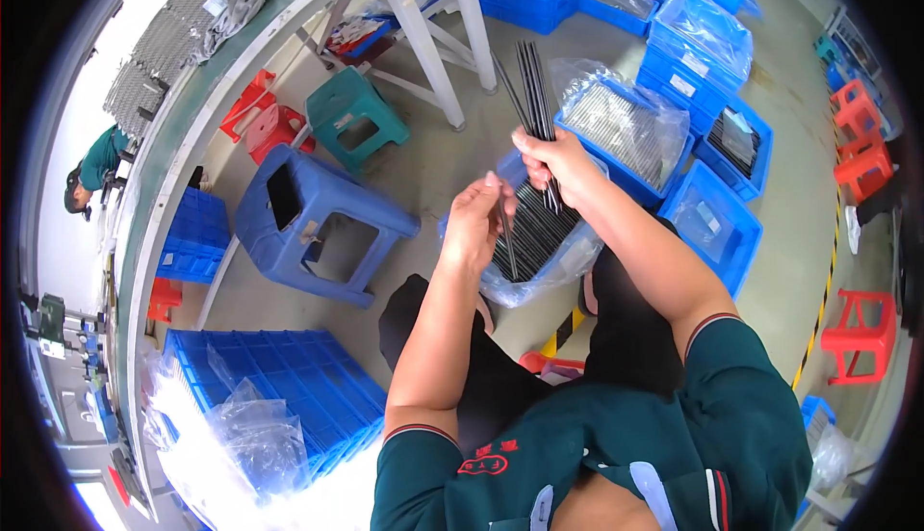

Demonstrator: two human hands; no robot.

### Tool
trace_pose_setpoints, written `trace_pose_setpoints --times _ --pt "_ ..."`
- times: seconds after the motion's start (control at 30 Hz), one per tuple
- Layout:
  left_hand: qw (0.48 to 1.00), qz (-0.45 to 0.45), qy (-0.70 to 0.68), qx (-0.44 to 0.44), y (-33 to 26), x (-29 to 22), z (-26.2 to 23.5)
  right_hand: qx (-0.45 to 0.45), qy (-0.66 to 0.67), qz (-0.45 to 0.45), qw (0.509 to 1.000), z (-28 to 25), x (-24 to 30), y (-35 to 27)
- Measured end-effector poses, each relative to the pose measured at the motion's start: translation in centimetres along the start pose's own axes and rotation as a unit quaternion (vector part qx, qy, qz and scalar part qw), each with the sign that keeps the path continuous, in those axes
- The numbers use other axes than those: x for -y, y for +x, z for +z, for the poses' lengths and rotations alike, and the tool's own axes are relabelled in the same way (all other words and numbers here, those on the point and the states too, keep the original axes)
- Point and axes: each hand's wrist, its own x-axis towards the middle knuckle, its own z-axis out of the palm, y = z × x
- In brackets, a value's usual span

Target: Sorting black rods from a bulk bag into organized rows within blue plastic bins.

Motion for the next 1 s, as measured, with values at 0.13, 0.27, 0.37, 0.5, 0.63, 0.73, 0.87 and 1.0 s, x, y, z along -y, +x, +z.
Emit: trace_pose_setpoints --times 0.13,0.27,0.37,0.5,0.63,0.73,0.87,1.0 --pt "0.994 -0.078 0.022 0.069 -0.2 1.2 1.3 0.012 0.019 0.037 0.999 -0.7 0.0 -0.3" --pt "0.985 -0.106 0.102 0.091 -1.1 2.1 2.0 -0.074 -0.014 -0.013 0.997 -1.6 0.1 0.8" --pt "0.955 -0.151 0.182 0.180 -2.3 1.6 1.2 -0.149 0.002 -0.078 0.986 -3.7 2.2 2.6" --pt "0.959 -0.147 0.225 0.087 -2.6 -0.7 -1.1 -0.114 0.056 -0.115 0.985 -5.9 4.2 2.4" --pt "0.991 -0.079 -0.032 0.107 -0.8 -0.3 -0.8 -0.095 0.020 -0.058 0.994 -3.5 1.8 0.7" --pt "0.966 -0.091 -0.103 0.217 0.0 0.7 0.3 -0.071 -0.086 -0.042 0.993 -0.9 -0.7 -0.5" --pt "0.969 -0.165 0.010 0.183 -0.4 0.6 0.6 -0.029 -0.322 -0.052 0.945 0.3 -1.8 -0.9" --pt "0.978 -0.168 0.059 0.112 -0.5 -0.2 -0.7 -0.017 -0.452 -0.134 0.882 0.5 -1.8 -1.1"
